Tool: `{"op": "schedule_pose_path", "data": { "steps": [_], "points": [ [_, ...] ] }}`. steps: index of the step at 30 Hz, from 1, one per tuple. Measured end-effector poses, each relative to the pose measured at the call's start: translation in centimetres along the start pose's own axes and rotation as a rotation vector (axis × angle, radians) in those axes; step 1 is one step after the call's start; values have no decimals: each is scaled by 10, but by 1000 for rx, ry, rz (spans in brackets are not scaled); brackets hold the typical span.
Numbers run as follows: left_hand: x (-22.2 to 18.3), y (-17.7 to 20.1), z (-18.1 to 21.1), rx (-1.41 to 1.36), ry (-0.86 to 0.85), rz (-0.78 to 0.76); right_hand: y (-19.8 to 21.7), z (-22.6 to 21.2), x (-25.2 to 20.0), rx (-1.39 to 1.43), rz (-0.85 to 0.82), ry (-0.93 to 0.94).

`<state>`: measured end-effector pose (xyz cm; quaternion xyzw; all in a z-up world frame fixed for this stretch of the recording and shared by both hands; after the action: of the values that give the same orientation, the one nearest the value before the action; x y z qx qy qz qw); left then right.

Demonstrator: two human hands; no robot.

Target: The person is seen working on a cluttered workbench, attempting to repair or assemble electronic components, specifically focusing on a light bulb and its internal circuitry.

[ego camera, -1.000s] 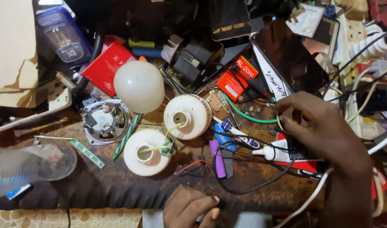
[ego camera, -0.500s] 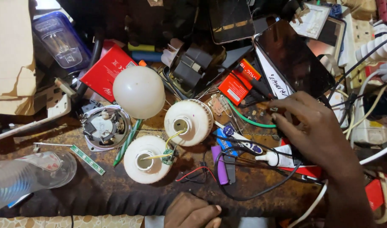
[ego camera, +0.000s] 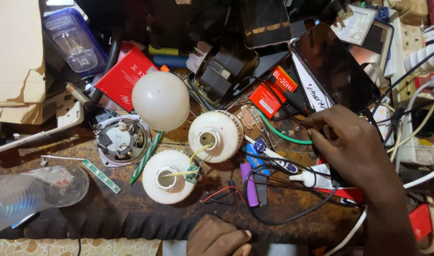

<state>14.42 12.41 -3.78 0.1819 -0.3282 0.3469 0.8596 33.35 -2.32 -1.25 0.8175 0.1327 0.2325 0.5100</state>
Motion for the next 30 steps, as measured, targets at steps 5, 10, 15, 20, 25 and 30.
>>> {"op": "schedule_pose_path", "data": {
  "steps": [5,10,15,20,25,30],
  "points": [
    [-2,0,-1,-18,1,-9,-9,5,-3,-12,-38,7],
    [0,-1,-1,-12,-5,-7,-9,-2,0,39,1,52],
    [0,-1,5,-8,15,7,-13,5,-2,37,-2,17],
    [1,1,5,-24,27,50,-1,10,0,81,-122,-75],
    [6,3,8,-11,63,52,20,14,-4,23,33,-131],
    [2,2,6,-15,58,38,10,8,-2,11,10,-168]
  ]
}}
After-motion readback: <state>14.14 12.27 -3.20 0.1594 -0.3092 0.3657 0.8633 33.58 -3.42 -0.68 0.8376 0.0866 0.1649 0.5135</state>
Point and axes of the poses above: each hand's wrist, its own x-axis towards the middle knuckle, its own y-axis out of the back of the hand, z = x × y, the point moved 6 cm from there along x, towards the middle knuckle, and after that the axes turned 15 degrees about z, right-handed, at the moved point
